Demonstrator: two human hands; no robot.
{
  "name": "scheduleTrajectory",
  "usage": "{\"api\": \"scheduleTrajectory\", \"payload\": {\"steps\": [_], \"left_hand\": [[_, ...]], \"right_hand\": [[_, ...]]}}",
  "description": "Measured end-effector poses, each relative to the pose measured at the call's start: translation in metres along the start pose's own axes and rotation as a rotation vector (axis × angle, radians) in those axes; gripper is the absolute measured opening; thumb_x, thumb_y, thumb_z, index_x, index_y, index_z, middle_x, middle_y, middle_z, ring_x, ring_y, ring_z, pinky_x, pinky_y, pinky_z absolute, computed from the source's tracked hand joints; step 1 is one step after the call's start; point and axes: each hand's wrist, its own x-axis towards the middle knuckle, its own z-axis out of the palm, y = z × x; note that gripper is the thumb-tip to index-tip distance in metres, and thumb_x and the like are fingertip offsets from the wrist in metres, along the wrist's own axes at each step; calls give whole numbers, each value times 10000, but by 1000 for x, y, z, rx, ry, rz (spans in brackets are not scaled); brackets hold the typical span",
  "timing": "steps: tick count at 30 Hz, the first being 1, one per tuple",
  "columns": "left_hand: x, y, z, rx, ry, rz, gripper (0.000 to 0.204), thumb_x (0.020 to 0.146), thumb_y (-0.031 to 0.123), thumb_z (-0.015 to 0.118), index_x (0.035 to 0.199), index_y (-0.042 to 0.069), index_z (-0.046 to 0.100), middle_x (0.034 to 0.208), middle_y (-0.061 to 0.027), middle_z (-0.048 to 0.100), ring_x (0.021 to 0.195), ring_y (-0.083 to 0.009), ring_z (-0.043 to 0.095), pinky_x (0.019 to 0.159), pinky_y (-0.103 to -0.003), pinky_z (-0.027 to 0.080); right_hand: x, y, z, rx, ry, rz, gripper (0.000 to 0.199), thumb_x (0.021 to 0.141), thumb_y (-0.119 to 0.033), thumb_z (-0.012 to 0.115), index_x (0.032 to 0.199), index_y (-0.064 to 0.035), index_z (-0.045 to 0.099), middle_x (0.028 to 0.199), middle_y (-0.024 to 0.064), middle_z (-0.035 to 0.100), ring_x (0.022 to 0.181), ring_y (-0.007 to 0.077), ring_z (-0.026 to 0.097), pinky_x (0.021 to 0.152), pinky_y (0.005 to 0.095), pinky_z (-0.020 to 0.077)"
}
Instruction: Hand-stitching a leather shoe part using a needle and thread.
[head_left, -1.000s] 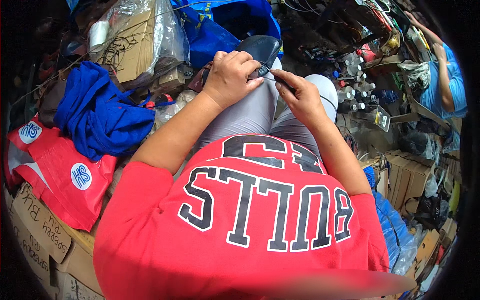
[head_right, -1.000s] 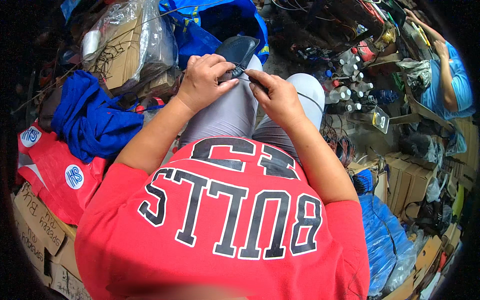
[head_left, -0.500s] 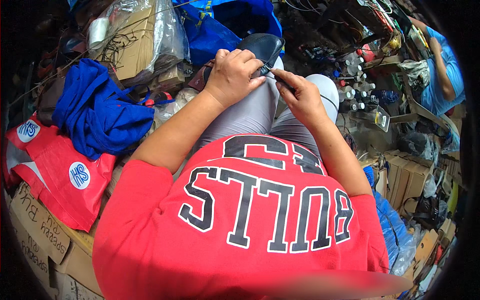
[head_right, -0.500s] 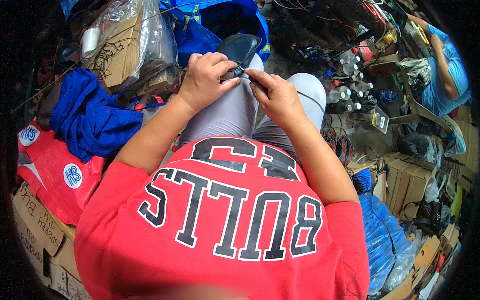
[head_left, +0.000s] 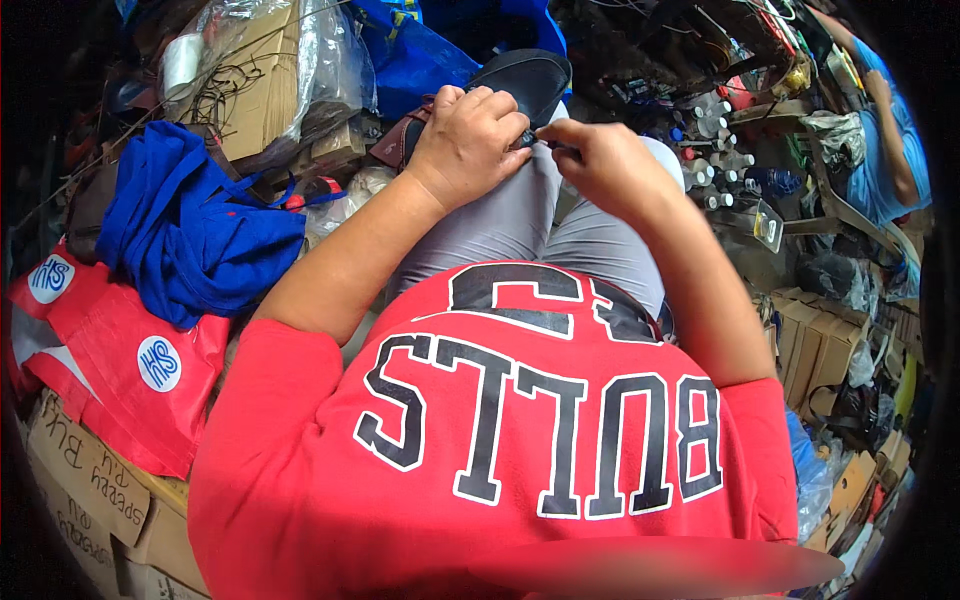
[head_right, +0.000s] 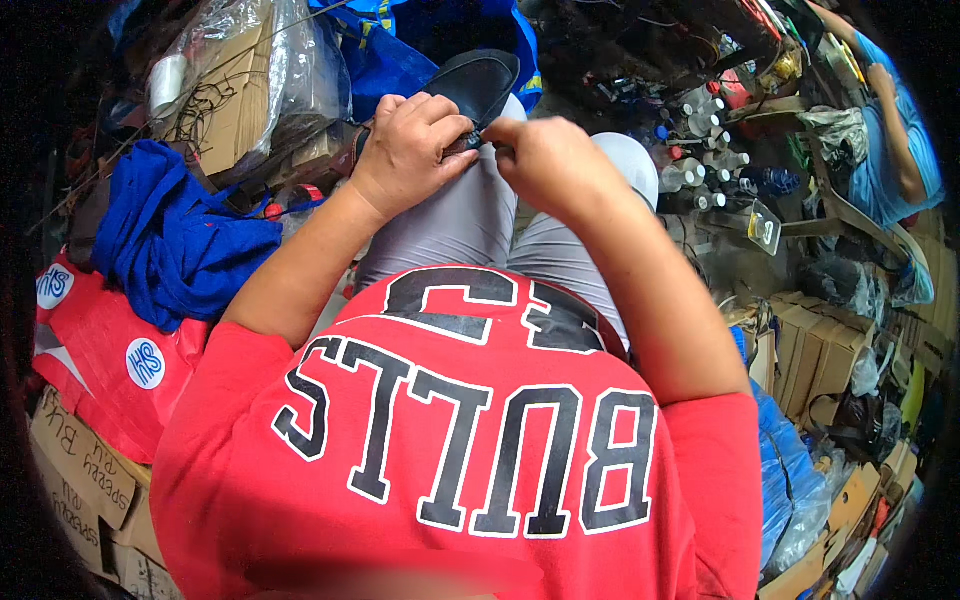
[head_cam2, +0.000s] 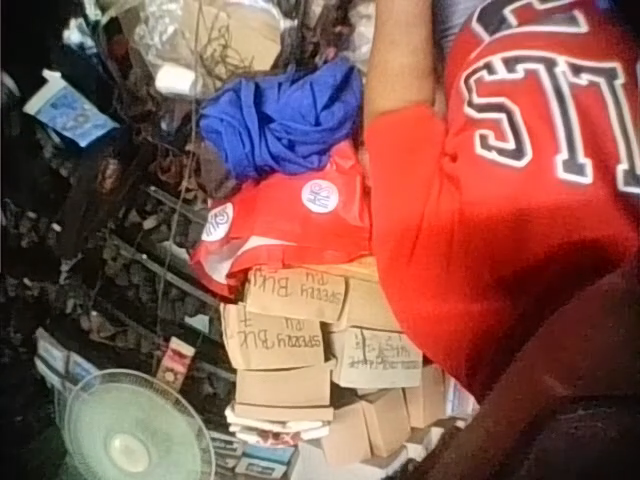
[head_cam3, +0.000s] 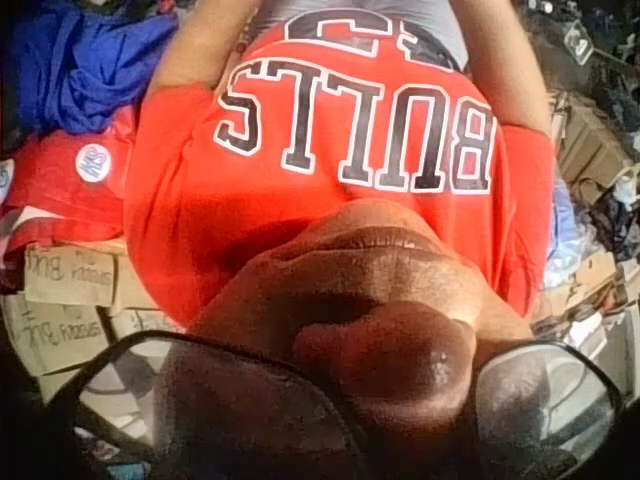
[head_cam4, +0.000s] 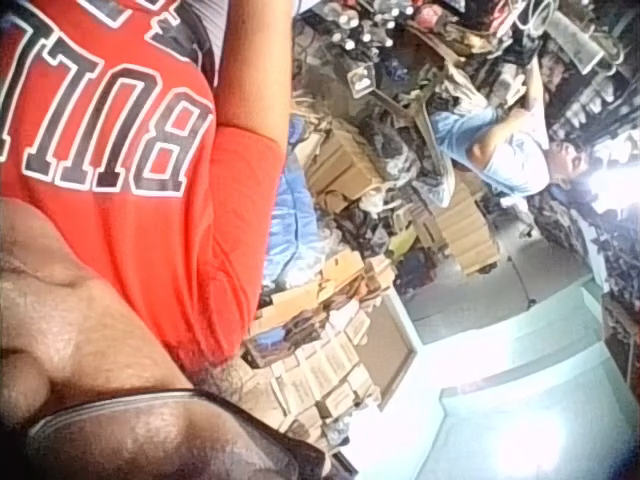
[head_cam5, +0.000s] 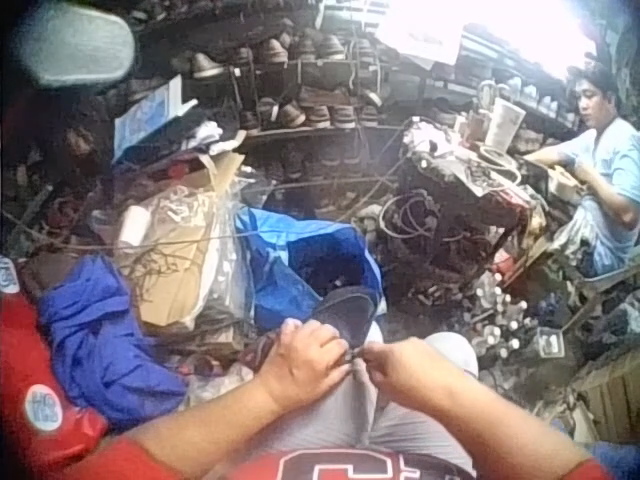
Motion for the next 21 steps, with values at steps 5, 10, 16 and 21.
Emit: {"api": "scheduleTrajectory", "payload": {"steps": [5,10,16,21], "left_hand": [[3,-1,-4,29,-70,78,273,675,260,747,891,129,642,880,2,574,874,-182,549,780,-353,338],[2,-10,-1,50,-44,115,254,682,262,746,877,133,646,880,-4,578,866,-187,550,777,-351,345],[-2,-12,0,-72,36,30,211,697,263,742,842,131,663,877,-1,600,833,-187,557,744,-347,358],[1,-13,1,-48,14,-22,216,699,258,742,860,130,673,876,-1,605,835,-185,561,745,-347,361]], "right_hand": [[41,-22,-31,-257,-405,-1,292,741,-117,598,1020,-124,688,919,156,679,872,318,650,784,389,510],[41,-19,-27,-243,-347,-45,308,781,-105,522,1041,-163,676,940,140,682,875,318,654,758,410,515],[-11,-5,-5,-124,-26,-75,244,876,-182,538,1096,-113,618,876,189,661,861,363,630,747,437,498],[-36,-18,-54,461,-195,338,312,899,-163,573,1191,-57,603,895,97,675,793,120,588,730,278,473]]}}
